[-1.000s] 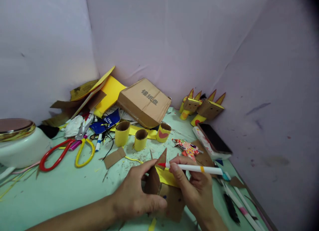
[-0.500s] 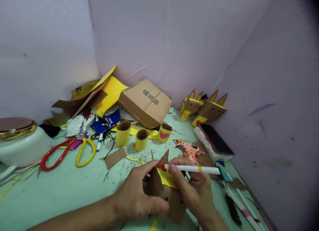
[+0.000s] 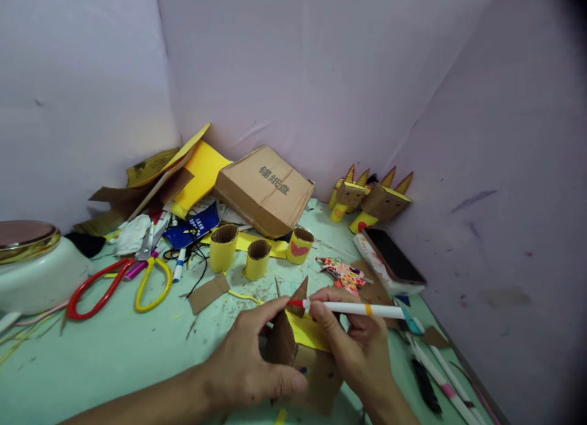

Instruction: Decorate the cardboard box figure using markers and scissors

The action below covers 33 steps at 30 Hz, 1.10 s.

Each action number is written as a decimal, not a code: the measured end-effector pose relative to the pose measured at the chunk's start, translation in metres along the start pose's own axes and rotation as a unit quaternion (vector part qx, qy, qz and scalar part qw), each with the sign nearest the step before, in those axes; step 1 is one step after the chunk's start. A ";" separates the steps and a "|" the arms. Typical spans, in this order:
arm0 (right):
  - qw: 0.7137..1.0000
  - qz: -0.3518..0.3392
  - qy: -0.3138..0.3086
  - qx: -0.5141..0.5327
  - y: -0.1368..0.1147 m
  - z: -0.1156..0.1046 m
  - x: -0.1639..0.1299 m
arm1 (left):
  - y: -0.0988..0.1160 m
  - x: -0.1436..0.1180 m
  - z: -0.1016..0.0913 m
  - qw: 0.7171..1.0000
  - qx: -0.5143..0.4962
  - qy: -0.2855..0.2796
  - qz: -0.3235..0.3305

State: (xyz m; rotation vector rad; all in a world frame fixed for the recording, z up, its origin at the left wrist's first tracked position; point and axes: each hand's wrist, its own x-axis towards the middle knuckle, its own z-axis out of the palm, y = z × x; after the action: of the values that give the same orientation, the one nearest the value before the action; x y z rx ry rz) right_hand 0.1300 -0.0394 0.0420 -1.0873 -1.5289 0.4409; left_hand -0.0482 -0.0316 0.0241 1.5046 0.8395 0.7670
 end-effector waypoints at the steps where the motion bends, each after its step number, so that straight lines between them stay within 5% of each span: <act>1: 1.000 -0.004 0.009 -0.003 0.000 0.000 0.000 | 0.001 0.000 0.000 1.000 -0.003 -0.003 0.001; 16: 0.997 0.010 0.070 -0.022 0.014 -0.001 -0.002 | 0.006 0.000 0.000 1.000 -0.008 0.003 0.008; 33: 0.998 -0.001 0.066 -0.003 0.011 0.000 -0.003 | 0.001 -0.001 0.000 1.000 -0.008 0.002 0.015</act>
State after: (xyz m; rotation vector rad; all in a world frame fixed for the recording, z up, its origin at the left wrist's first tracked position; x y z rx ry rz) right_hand 0.1343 -0.0365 0.0322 -1.0989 -1.4152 0.3556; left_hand -0.0486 -0.0331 0.0253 1.5050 0.8127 0.7976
